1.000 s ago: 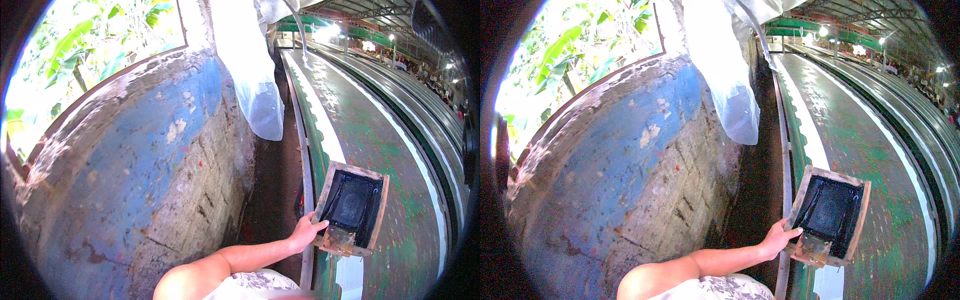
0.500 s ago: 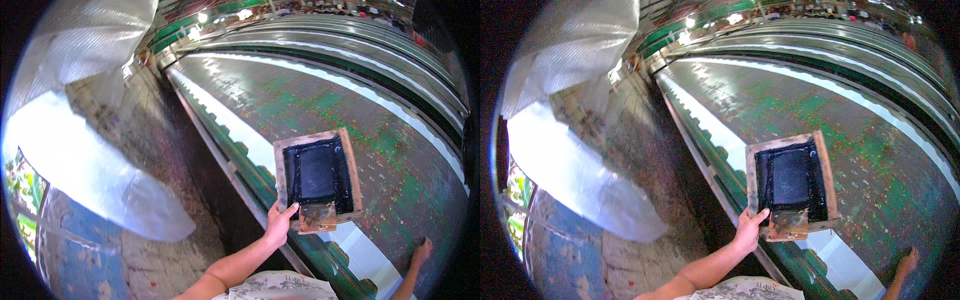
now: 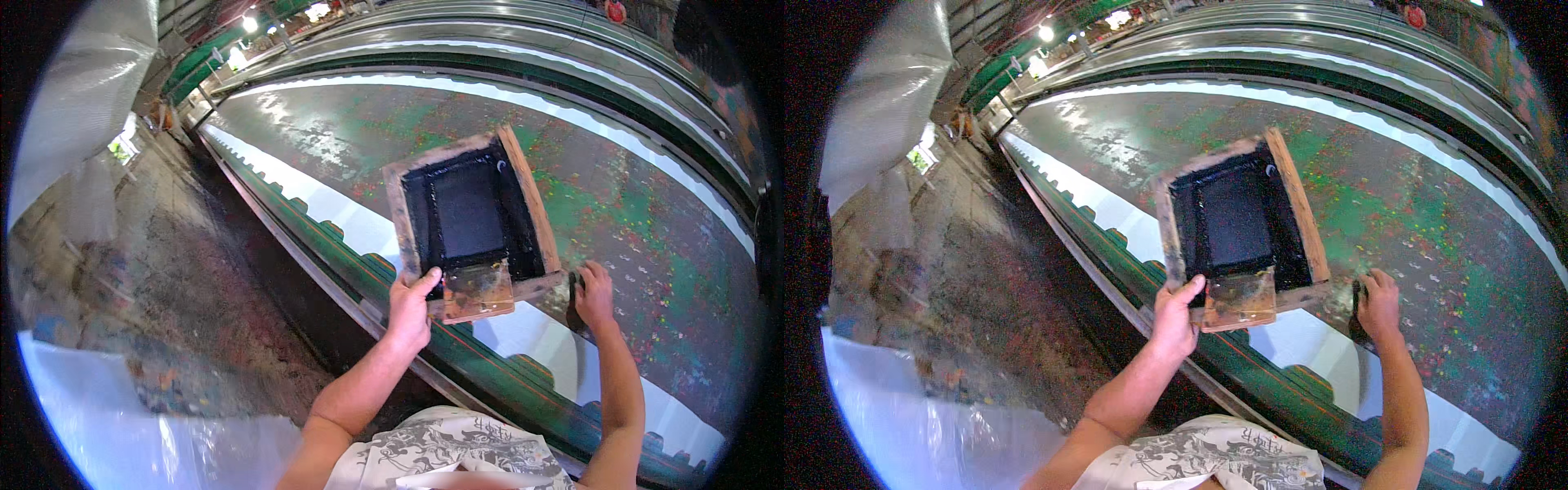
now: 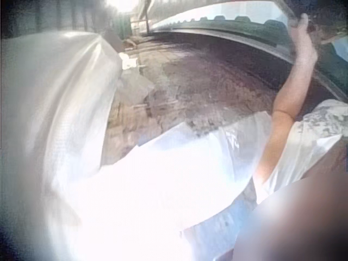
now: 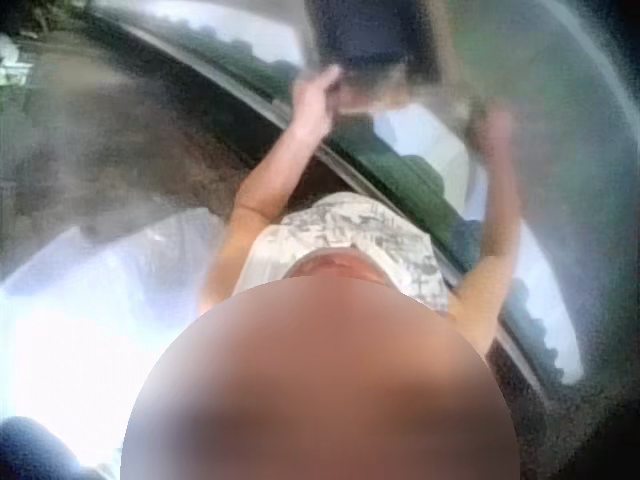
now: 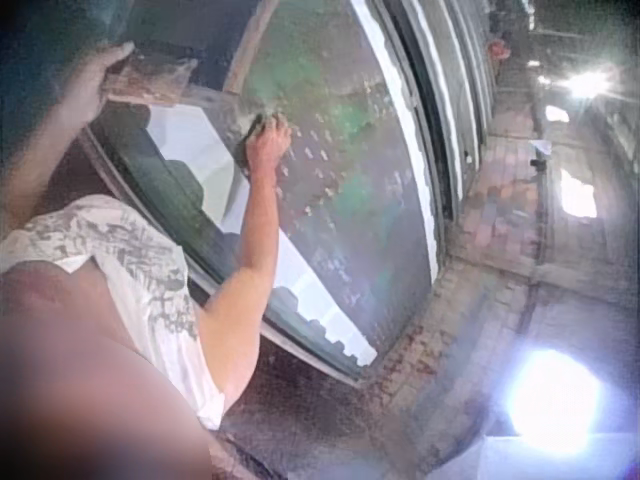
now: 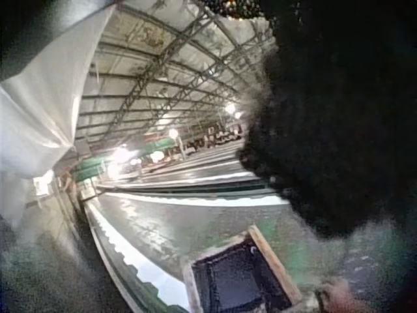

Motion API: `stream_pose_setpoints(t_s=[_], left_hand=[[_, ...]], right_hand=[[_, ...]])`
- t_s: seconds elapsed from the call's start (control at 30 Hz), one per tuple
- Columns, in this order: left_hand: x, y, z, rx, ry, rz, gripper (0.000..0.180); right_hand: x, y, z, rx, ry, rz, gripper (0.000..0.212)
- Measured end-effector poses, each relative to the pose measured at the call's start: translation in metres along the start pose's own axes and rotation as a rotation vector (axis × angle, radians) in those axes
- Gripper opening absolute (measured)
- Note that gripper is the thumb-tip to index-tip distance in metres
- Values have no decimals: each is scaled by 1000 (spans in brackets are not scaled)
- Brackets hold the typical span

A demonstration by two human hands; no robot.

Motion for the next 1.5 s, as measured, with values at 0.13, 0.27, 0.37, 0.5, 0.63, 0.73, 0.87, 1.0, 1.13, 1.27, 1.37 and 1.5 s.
stream_pose_setpoints(t_s=[0.13, 0.27, 0.37, 0.5, 0.63, 0.73, 0.87, 1.0, 1.13, 1.27, 1.37, 1.5], left_hand=[[-74, -49, 49, 62, 25, -94, 30], [-127, -84, 99, -44, -30, -94, 42], [-144, -113, 137, -200, -10, -11, 39], [-155, -147, 160, -134, 66, -115, 41], [-154, -169, 191, -254, 120, -61, 35], [-177, -190, 212, -313, 63, -21, 36], [-213, -227, 228, -303, 106, -55, 32], [-246, -269, 273, -305, 80, -30, 32], [-309, -335, 327, -206, 34, -158, 36], [-373, -362, 393, -255, 42, -133, 30], [-441, -390, 428, -297, 4, -179, 28], [-510, -413, 469, -372, -74, -272, 34]], right_hand=[[62, -46, -31, 11, 105, -49, 45], [73, -52, -32, 37, 152, -136, 40], [71, -51, -34, 29, 197, -94, 39], [56, -52, -51, 46, 256, -97, 41], [43, -46, -60, 42, 378, -69, 41], [38, -40, -65, 60, 371, -50, 43], [32, -49, -79, 100, 427, -229, 49], [77, -95, -113, 82, 508, -361, 54], [232, -189, -182, -16, 361, -199, 55], [411, -291, -244, 84, 155, -137, 54], [510, -367, -279, 139, 123, -110, 55], [550, -399, -311, 134, 163, -168, 54]])
Point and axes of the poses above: each hand's wrist, its own y-axis away from the middle knuckle, its own z-axis out of the back of the hand, x = y × z, the point moved 8 cm from there along -y, towards the middle knuckle, and after that the axes turned 12 degrees about y, right-handed, at the moved point
